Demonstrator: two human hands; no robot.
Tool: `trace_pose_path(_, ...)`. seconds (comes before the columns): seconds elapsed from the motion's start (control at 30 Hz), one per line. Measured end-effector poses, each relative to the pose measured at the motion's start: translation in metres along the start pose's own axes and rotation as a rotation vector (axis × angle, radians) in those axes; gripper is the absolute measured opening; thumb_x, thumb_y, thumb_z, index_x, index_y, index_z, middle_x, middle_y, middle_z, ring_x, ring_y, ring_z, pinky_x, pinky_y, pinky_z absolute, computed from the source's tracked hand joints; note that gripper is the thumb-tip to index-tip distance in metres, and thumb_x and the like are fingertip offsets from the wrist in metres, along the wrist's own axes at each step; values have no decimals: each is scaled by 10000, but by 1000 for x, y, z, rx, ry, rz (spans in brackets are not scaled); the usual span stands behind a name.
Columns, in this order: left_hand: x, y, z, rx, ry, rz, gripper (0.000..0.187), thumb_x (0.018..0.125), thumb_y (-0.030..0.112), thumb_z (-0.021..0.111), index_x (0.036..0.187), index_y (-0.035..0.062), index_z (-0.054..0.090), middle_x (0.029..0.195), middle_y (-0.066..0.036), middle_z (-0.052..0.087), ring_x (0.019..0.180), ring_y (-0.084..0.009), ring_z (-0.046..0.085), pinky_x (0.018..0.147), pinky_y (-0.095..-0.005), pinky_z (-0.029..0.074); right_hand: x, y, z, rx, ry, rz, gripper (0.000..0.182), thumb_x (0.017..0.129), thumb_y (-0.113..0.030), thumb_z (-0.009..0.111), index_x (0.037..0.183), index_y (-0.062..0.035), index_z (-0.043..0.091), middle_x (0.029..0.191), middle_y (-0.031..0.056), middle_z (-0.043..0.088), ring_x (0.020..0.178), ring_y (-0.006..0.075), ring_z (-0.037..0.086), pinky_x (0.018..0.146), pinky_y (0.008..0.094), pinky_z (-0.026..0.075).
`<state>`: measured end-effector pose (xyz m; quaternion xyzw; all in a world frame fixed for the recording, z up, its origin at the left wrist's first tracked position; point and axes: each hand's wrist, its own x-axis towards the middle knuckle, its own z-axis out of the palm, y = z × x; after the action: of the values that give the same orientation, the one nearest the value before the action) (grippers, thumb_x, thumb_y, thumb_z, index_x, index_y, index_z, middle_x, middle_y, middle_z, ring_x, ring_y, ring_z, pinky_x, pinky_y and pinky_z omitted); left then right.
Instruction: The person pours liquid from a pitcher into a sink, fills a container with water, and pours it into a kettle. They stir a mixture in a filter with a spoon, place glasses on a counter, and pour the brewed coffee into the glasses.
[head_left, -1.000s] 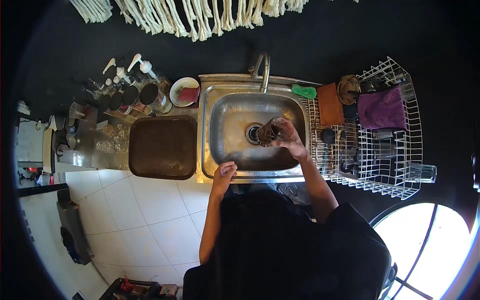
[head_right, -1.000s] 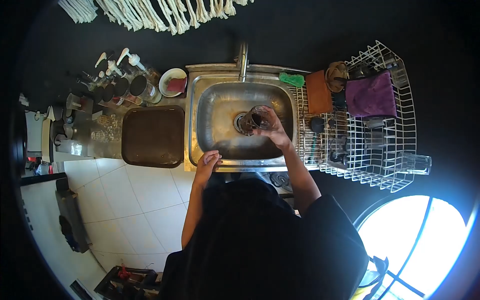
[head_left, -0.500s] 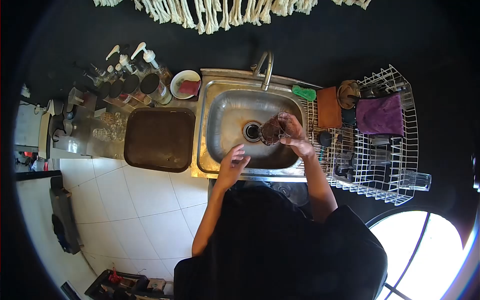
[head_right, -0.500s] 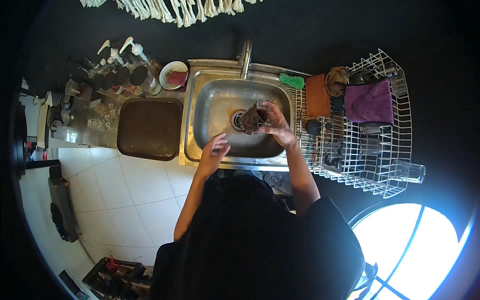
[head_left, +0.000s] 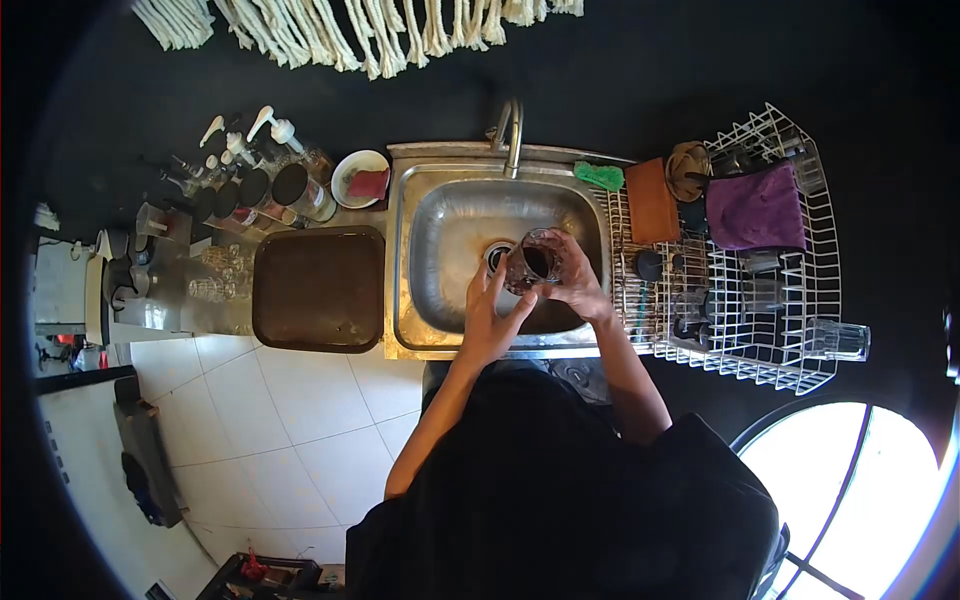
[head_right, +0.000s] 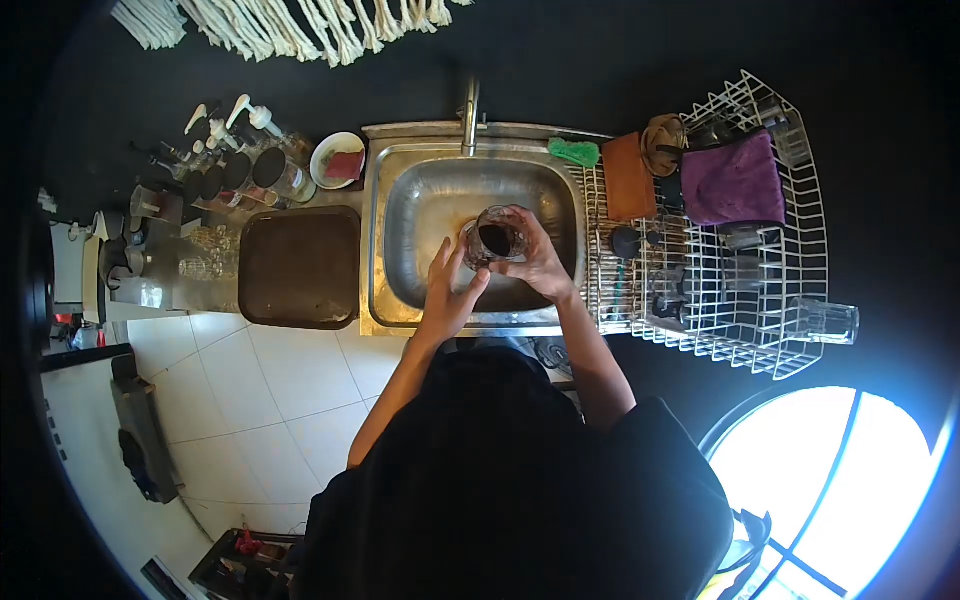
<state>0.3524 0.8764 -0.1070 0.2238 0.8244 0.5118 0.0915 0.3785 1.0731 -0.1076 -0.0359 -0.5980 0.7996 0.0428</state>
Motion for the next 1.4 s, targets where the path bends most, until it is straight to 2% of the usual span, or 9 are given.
trace_pose_path(0.3, 16, 17, -9, -53, -13, 26, 725, 925, 479, 651, 1493, 85, 431, 1495, -320, 374, 1427, -444, 317, 1156, -502, 243, -1, 17, 4, -131, 39, -22, 1019, 596, -151, 951, 1432, -26, 382, 1348, 101, 523, 1283, 214, 489, 1122, 360, 387)
trace_pose_path(0.47, 18, 21, -17, 97, 23, 191, 683, 898, 424, 696, 1453, 84, 489, 1472, -314, 393, 1366, -452, 381, 1129, -495, 297, -5, 25, 9, -250, 127, -57, 892, 660, -70, 881, 1414, -41, 405, 1289, 108, 581, 1234, 211, 534, 1063, 354, 422)
trace_pose_path(0.67, 24, -11, -10, 21, 76, 120, 617, 963, 395, 596, 1493, 119, 441, 1451, -346, 398, 1370, -492, 355, 1130, -522, 277, -14, 40, 14, -204, 234, 6, 852, 654, -108, 895, 1372, -30, 442, 1233, 115, 613, 1189, 213, 567, 1033, 353, 444)
trace_pose_path(0.73, 15, -18, -6, 120, 21, 106, 637, 970, 406, 574, 1523, 149, 394, 1466, -359, 366, 1379, -502, 336, 1132, -548, 261, -18, 47, 11, -255, 264, -8, 840, 656, -116, 894, 1364, -30, 450, 1220, 114, 622, 1171, 213, 582, 1020, 351, 455)
trace_pose_path(0.83, 0, -18, 3, 438, -100, 261, 722, 950, 518, 556, 1563, 221, 318, 1546, -338, 241, 1432, -499, 246, 1137, -596, 217, -27, 53, 8, -313, 309, -24, 823, 656, -133, 891, 1351, -27, 463, 1199, 115, 639, 1141, 213, 604, 994, 348, 476)
trace_pose_path(0.97, 0, -11, 12, 661, -109, 294, 736, 933, 602, 520, 1554, 247, 345, 1589, -309, 183, 1474, -480, 163, 1142, -624, 186, -32, 52, 5, -439, 346, -24, 823, 636, -180, 894, 1330, -12, 484, 1193, 149, 654, 1128, 237, 627, 965, 350, 495)
trace_pose_path(1.13, 0, -5, 4, 766, -147, 349, 752, 918, 619, 528, 1550, 253, 352, 1603, -286, 174, 1486, -461, 154, 1150, -623, 169, -34, 61, 0, -483, 365, -48, 834, 625, -205, 890, 1327, -4, 488, 1191, 167, 655, 1133, 267, 634, 961, 355, 494)
trace_pose_path(1.2, -4, -5, 2, 784, -152, 358, 757, 913, 621, 534, 1549, 252, 354, 1607, -278, 174, 1489, -456, 152, 1152, -622, 166, -34, 59, 2, -431, 417, -27, 815, 634, -202, 894, 1315, -8, 492, 1165, 134, 647, 1083, 205, 630, 958, 345, 503)
trace_pose_path(1.4, -24, -34, 6, 778, -247, 360, 738, 915, 579, 566, 1534, 222, 383, 1600, -271, 201, 1488, -444, 168, 1158, -618, 161, -30, 46, -2, -410, 436, -48, 846, 626, -212, 906, 1325, -6, 476, 1198, 145, 625, 1131, 215, 608, 968, 333, 485)
